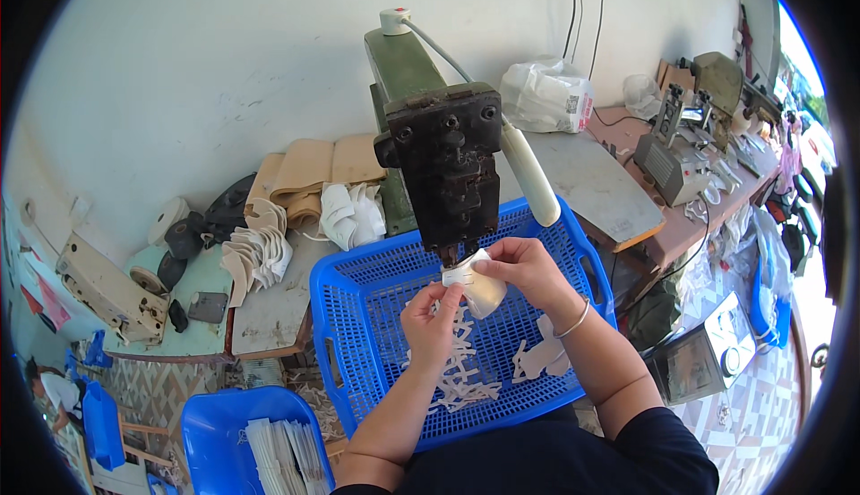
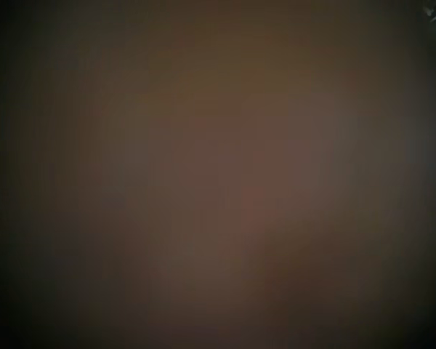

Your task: The person uses a manual press machine to trim white material pieces. They repeatedly pick up pieces from a blue basket, position them under the press, and operate the lever to cut the material. The trimmed pieces are collected in the basket below the machine.

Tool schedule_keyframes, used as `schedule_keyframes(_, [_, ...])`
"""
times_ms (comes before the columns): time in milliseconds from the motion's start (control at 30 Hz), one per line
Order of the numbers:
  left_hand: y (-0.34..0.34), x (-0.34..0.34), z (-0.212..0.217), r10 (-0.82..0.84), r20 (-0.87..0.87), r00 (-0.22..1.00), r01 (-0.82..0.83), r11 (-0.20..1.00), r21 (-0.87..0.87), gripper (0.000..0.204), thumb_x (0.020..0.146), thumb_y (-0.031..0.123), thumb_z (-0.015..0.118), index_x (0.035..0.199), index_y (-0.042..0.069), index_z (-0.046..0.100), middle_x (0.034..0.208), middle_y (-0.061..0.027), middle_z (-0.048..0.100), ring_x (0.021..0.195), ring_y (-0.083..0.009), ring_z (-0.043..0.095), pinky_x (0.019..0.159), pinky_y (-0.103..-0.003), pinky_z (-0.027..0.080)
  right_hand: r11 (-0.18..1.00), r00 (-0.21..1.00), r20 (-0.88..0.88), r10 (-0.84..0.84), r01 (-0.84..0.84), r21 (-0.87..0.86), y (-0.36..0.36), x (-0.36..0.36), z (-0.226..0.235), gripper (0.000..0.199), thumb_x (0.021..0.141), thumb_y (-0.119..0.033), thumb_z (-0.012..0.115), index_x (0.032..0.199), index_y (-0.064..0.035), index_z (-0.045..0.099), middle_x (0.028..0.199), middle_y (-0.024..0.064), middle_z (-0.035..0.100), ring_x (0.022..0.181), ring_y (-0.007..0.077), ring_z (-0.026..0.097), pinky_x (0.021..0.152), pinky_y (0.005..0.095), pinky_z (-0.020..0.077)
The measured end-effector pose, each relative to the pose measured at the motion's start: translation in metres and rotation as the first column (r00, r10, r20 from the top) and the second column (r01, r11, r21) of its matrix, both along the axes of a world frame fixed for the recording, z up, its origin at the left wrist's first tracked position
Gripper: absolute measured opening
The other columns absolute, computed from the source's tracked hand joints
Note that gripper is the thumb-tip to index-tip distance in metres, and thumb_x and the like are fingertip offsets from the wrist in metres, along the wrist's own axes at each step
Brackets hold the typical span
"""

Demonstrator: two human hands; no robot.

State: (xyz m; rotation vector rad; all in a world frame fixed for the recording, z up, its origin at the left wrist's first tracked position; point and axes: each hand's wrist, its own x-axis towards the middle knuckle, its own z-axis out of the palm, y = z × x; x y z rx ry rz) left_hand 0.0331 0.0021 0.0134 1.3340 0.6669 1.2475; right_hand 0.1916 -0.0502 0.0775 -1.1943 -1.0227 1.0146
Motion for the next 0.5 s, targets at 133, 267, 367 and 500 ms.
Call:
schedule_keyframes(133, [-0.003, -0.004, 0.001, -0.02, 0.153, 0.988, 0.031, 0.997, -0.066, 0.01, 0.084, 0.01, 0.063, 0.081, 0.0, 0.062, 0.078, -0.0053, 0.064, 0.07, -0.009, 0.057, 0.068, -0.022, 0.044, 1.0, 1.0, -0.009, -0.004, 0.004, 0.012, 0.002, -0.008, -0.004, 0.019, 0.078, -0.014, 0.071, 0.084, 0.0011, 0.061, 0.075, 0.004, 0.064, 0.066, 0.0065, 0.058, 0.059, 0.0196, 0.0459])
schedule_keyframes(267, [-0.005, -0.01, 0.005, -0.003, 0.205, 0.979, 0.034, 0.989, -0.147, 0.008, 0.084, 0.008, 0.062, 0.082, 0.0, 0.061, 0.078, -0.0047, 0.063, 0.07, -0.0088, 0.056, 0.069, -0.022, 0.043, 0.998, 0.998, 0.009, -0.06, 0.06, 0.034, 0.004, -0.018, -0.01, 0.021, 0.076, -0.014, 0.073, 0.078, -0.002, 0.056, 0.07, 0.0019, 0.062, 0.062, 0.005, 0.056, 0.056, 0.019, 0.045])
schedule_keyframes(367, [-0.005, -0.014, 0.003, 0.015, 0.231, 0.973, 0.025, 0.985, -0.17, 0.007, 0.084, 0.007, 0.062, 0.082, 0.0, 0.061, 0.079, -0.0047, 0.063, 0.07, -0.0089, 0.056, 0.07, -0.022, 0.043, 0.991, 0.991, 0.053, -0.124, 0.122, 0.051, 0.004, -0.026, -0.012, 0.025, 0.074, -0.015, 0.074, 0.074, -0.0043, 0.052, 0.067, 0.0004, 0.06, 0.06, 0.0042, 0.054, 0.053, 0.0184, 0.0438])
schedule_keyframes(500, [-0.002, -0.018, -0.009, -0.001, 0.277, 0.961, 0.042, 0.989, -0.141, 0.007, 0.085, 0.007, 0.062, 0.088, 0.001, 0.061, 0.084, -0.0041, 0.064, 0.073, -0.007, 0.057, 0.066, -0.02, 0.044, 0.98, 0.97, 0.137, -0.198, 0.192, 0.058, 0.004, -0.033, -0.015, 0.028, 0.072, -0.016, 0.076, 0.072, -0.0056, 0.049, 0.064, -0.0005, 0.058, 0.058, 0.0036, 0.053, 0.052, 0.0179, 0.0426])
